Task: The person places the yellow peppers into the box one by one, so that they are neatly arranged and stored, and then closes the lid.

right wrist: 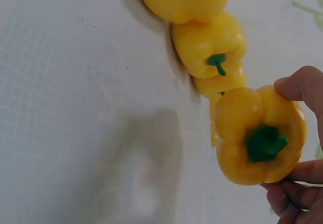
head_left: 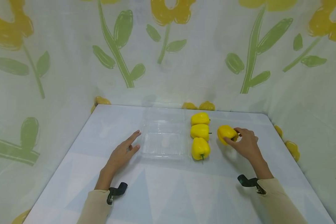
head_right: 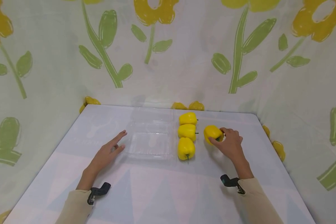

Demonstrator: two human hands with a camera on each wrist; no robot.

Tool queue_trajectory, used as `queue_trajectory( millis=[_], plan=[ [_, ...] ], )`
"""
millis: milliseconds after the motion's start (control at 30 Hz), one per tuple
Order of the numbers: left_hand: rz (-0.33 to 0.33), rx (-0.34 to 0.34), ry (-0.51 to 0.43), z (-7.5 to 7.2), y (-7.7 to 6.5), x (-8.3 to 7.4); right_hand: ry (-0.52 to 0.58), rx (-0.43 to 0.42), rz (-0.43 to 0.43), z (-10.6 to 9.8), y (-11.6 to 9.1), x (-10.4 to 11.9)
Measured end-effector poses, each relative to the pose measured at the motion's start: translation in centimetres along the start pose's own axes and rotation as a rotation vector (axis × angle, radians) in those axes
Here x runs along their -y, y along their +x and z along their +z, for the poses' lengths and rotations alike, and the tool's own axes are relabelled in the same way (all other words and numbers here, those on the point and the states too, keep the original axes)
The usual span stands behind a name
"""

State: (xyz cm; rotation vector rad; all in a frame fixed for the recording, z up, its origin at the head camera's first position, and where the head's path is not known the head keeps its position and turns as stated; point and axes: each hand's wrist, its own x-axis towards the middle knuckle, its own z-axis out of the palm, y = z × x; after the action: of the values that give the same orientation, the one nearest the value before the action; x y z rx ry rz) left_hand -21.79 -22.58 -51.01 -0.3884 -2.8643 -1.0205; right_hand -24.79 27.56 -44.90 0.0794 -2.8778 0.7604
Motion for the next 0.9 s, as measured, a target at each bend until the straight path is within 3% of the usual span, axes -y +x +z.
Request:
queue_trajectory(
  millis=[433, 900],
  plan=[
    [0.017, -0.003, 0.0, 0.1, 0.1, 0.5, 0.02, -0.016, -0.111, -0.5, -0.1, 1.4],
    [0.035, -0.011, 0.003, 0.3, 0.1, 0.8, 0.07, -0.004, -0.215, 0.1, 0.4, 4.7]
  ],
)
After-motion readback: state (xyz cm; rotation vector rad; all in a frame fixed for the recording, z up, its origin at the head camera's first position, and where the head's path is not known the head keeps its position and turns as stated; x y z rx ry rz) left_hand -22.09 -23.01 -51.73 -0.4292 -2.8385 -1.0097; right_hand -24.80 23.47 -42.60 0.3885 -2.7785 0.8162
